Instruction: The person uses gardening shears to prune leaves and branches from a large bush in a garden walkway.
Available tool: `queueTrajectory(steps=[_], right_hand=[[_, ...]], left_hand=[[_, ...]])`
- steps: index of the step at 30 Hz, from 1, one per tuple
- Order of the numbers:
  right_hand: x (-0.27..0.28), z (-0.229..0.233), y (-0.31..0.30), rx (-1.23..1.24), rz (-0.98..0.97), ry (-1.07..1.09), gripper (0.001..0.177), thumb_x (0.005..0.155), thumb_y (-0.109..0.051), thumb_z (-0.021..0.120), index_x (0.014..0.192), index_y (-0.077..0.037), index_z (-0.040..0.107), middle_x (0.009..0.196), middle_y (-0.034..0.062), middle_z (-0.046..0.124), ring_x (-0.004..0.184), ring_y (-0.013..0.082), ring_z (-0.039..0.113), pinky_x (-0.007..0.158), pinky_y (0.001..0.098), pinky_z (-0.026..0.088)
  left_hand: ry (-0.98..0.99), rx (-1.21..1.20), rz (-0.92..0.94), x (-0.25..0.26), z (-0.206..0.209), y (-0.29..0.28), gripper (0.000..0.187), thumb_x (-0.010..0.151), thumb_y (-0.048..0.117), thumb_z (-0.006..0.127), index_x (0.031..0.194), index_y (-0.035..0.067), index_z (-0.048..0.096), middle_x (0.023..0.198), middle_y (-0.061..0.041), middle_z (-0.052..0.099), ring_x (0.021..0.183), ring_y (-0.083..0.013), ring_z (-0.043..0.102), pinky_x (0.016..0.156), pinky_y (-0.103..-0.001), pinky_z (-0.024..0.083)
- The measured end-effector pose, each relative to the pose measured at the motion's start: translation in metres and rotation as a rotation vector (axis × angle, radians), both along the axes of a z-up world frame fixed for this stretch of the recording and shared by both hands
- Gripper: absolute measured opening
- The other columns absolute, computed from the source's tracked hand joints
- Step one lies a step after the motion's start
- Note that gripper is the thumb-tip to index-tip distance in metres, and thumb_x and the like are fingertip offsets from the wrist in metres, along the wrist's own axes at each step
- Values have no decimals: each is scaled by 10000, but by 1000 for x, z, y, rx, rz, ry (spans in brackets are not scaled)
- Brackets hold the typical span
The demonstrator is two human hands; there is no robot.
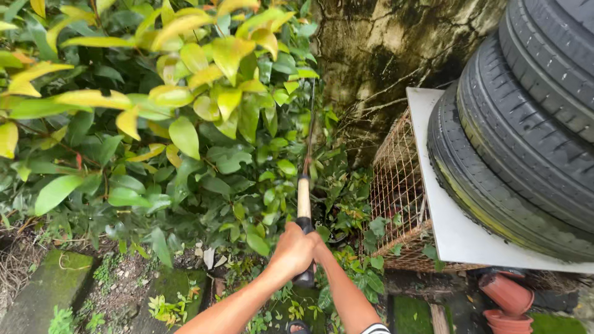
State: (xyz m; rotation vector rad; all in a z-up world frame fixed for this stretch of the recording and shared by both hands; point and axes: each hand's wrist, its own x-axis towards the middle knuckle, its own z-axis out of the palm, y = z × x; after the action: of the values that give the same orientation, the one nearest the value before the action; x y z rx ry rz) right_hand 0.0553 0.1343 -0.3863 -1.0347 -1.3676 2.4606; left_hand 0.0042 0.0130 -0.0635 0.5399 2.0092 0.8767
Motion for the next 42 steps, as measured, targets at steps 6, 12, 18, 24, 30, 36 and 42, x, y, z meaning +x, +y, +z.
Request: queueTrajectory(steps=[6, 12, 18, 24, 30, 36, 42], right_hand=[[1, -12, 6, -98, 41, -154, 231, 930, -272, 626, 985, -53, 675, 811, 100, 724, 633, 244, 680, 550, 420, 534], [-21, -37, 42, -191, 13, -46, 199, 969, -297, 648, 998, -102, 667, 794, 40, 702, 647, 198, 652, 591, 376, 529], [-65, -20, 96, -106, -104, -169, 326, 986, -470, 538, 882, -175, 630, 715, 1, 584, 633, 172, 522, 589, 358, 419], [-80, 1, 108, -98, -71, -212, 435, 1028, -497, 503, 832, -123, 610, 734, 35, 591, 631, 200, 527, 581, 380, 429], [-82, 0, 89, -25, -275, 200, 220, 972, -279, 581, 882, -80, 604, 798, 31, 657, 699, 172, 615, 611, 392, 526], [-10, -8, 64, 81, -156, -97, 113, 849, -127, 639, 860, -18, 669, 790, 129, 683, 675, 240, 643, 615, 427, 540], [64, -5, -29, 105, -54, -64, 372, 685, 17, 718, 1052, 59, 760, 956, 136, 790, 831, 222, 766, 797, 368, 624]], left_hand=[[7, -43, 6, -13, -25, 21, 514, 825, 291, 648, 1069, -156, 577, 930, -281, 716, 817, -375, 756, 758, -458, 590], [88, 30, 25, -42, -79, 70, 536, 768, 310, 665, 1025, -159, 690, 933, -283, 734, 851, -368, 735, 805, -432, 571], [90, 14, 87, -75, -78, 124, 547, 829, 341, 644, 1173, -78, 579, 1001, -246, 723, 890, -354, 726, 843, -446, 558], [15, 30, 79, -87, -92, 141, 521, 844, 336, 623, 1204, -29, 531, 986, -224, 724, 862, -343, 728, 836, -461, 557], [235, 137, 140, -70, -189, 136, 575, 885, 353, 637, 1249, -59, 471, 936, -270, 691, 853, -410, 704, 770, -490, 558], [86, 156, 67, -16, -134, 60, 494, 904, 288, 602, 1158, -113, 465, 825, -249, 701, 669, -376, 716, 603, -481, 579], [-205, -49, -63, 45, -6, -64, 366, 898, 214, 594, 1116, -37, 440, 764, -174, 683, 514, -276, 683, 491, -437, 563]])
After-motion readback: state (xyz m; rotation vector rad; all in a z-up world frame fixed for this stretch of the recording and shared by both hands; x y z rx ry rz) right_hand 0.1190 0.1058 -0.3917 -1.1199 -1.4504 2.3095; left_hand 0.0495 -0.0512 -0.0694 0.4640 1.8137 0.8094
